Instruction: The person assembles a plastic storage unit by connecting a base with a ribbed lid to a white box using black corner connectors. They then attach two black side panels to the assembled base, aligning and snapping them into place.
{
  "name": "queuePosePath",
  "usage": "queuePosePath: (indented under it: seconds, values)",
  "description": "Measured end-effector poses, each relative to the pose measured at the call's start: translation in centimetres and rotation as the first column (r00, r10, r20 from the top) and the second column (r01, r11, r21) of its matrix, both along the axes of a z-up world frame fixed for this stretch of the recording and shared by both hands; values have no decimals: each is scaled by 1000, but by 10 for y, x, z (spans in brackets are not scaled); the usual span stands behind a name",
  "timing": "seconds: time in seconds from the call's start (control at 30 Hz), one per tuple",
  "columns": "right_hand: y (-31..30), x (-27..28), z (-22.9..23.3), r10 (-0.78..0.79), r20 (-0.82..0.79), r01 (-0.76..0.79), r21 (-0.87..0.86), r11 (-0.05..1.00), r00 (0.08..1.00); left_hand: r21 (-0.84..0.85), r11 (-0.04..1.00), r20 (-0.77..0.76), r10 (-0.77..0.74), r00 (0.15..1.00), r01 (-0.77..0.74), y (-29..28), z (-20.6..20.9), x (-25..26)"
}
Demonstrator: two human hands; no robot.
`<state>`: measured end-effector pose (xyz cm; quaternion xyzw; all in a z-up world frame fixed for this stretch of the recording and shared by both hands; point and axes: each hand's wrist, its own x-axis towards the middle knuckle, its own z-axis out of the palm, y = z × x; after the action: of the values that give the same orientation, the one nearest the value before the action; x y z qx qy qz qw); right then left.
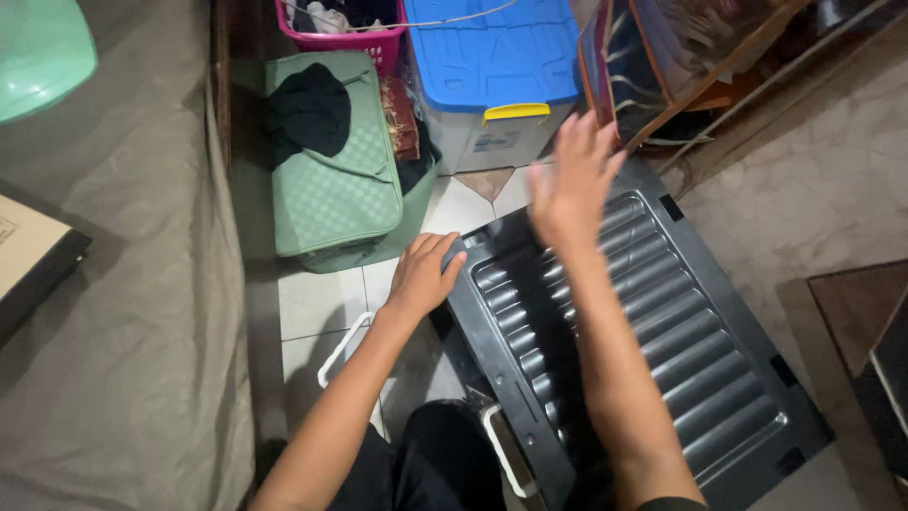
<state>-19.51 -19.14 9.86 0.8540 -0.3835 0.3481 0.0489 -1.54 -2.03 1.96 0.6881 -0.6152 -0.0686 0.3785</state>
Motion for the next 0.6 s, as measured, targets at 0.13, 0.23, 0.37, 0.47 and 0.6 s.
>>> queuePosePath:
  seconds: [0.13, 0.23, 0.37, 0.47, 0.6]
  values:
    - [10, 13, -50, -37, -252, 124, 339, 932, 967, -19, 998, 185, 59, 981, -57, -11, -6, -6]
    - [8, 7, -75, 1, -207, 63, 303, 951, 978, 61, 996, 109, 65, 992, -72, -25, -4, -22]
    - [-19, -9, -69, 118, -189, -39, 375, 926, 975, 187, 980, 97, 57, 994, -75, -41, 5, -29]
    - [-57, -50, -48, -172, -220, 226, 249, 942, 960, 177, 980, 86, 76, 993, -91, -38, 10, -29]
    - [-93, -107, -32, -491, -270, 559, 462, 688, 828, 195, 976, 100, 77, 992, -95, -33, 19, -35]
